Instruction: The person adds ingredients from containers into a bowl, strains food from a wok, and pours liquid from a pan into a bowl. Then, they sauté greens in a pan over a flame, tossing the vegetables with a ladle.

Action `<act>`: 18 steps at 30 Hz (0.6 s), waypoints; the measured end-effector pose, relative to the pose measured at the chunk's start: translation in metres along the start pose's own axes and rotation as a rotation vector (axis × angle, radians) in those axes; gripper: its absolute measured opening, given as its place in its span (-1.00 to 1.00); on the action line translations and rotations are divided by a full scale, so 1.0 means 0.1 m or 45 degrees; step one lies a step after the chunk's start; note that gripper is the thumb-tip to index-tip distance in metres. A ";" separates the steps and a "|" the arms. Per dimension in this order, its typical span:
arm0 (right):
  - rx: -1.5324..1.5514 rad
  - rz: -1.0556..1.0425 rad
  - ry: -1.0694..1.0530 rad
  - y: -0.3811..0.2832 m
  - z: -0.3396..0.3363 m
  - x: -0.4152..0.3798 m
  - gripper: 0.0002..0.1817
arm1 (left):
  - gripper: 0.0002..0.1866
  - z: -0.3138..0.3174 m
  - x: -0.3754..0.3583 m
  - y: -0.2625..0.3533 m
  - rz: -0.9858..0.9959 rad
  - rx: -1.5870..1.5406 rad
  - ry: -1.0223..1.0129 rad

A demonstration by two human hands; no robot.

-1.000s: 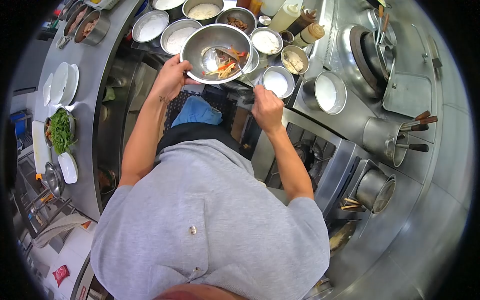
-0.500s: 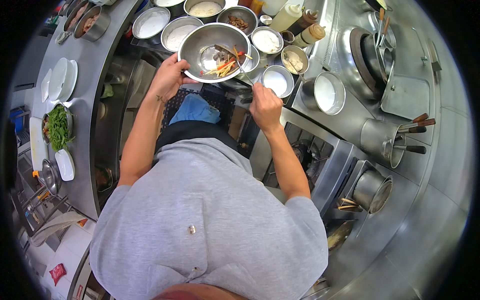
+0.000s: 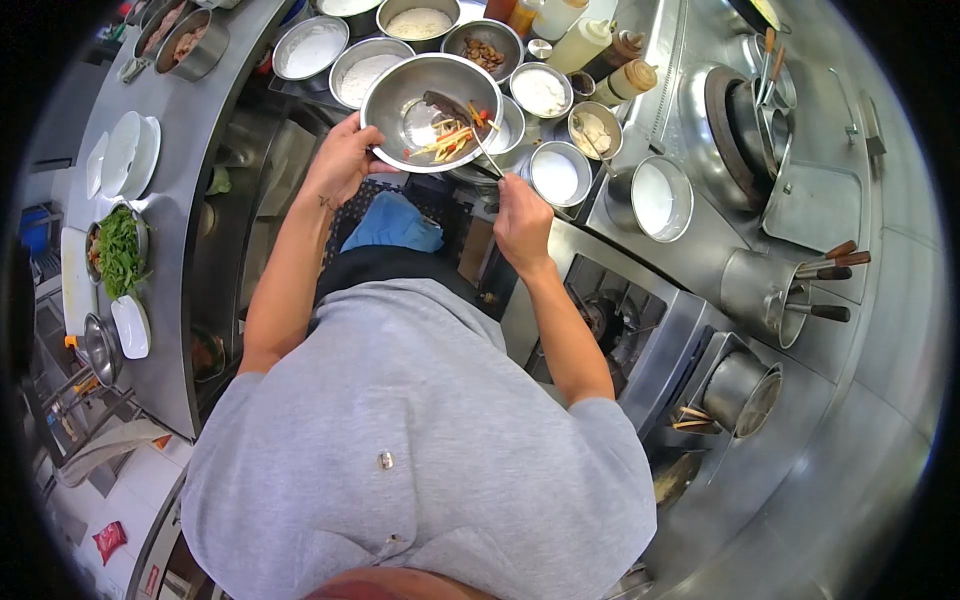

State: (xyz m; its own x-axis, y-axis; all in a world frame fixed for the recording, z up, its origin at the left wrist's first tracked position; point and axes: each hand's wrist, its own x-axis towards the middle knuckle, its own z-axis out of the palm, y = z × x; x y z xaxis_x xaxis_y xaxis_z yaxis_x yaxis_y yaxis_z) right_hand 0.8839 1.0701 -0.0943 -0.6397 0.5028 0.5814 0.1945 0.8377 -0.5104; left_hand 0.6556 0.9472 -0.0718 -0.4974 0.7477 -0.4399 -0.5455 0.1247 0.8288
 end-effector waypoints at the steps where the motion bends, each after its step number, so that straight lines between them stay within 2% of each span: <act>1: 0.162 0.160 -0.021 -0.02 0.01 0.02 -0.91 | -0.65 0.02 0.02 -0.02 0.015 -0.014 0.001; 2: 0.152 0.161 -0.009 -0.01 -0.02 0.05 -0.91 | -0.65 0.04 0.02 -0.03 0.018 -0.009 -0.013; 4: 1.479 1.100 -0.165 0.00 -0.11 0.15 -0.84 | -0.62 0.02 0.04 -0.07 -0.004 -0.057 -0.024; 5: 1.652 1.190 -0.169 0.00 -0.17 0.24 -0.80 | -0.58 -0.02 0.09 -0.12 -0.020 -0.051 -0.047; 6: 1.637 1.180 -0.129 0.07 -0.22 0.27 -0.80 | -0.58 -0.04 0.12 -0.15 -0.019 -0.040 -0.085; 8: 2.084 1.279 -0.033 0.29 -0.30 0.34 -0.81 | -0.58 -0.02 0.14 -0.18 -0.007 -0.097 -0.019; 10: 1.989 1.307 0.148 0.57 -0.36 0.42 -0.82 | -0.59 -0.03 0.16 -0.20 0.002 -0.083 -0.030; 12: 1.703 1.369 0.242 0.93 -0.39 0.52 -0.84 | -0.59 -0.06 0.17 -0.22 -0.010 -0.052 0.027; 13: 1.704 1.367 0.250 1.13 -0.38 0.56 -0.84 | -0.60 -0.04 0.12 -0.19 -0.001 -0.069 0.037; 15: 1.391 1.494 0.277 1.48 -0.33 0.65 -0.88 | -0.60 -0.11 0.07 -0.23 0.005 -0.075 0.064; 16: 1.393 1.493 0.280 1.55 -0.31 0.69 -0.88 | -0.59 -0.14 0.03 -0.23 0.007 -0.086 0.096; 18: 1.035 1.500 0.178 1.68 -0.26 0.77 -0.88 | -0.61 -0.22 -0.09 -0.23 0.021 -0.076 0.120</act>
State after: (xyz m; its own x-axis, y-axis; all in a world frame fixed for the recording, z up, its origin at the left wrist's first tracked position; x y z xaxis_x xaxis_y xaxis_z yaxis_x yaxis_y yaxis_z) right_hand 0.8861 1.2552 -0.1188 -0.3224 0.8607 -0.3940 0.0482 -0.4008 -0.9149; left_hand 0.6582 0.9233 -0.0944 -0.5662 0.6845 -0.4593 -0.5746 0.0718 0.8153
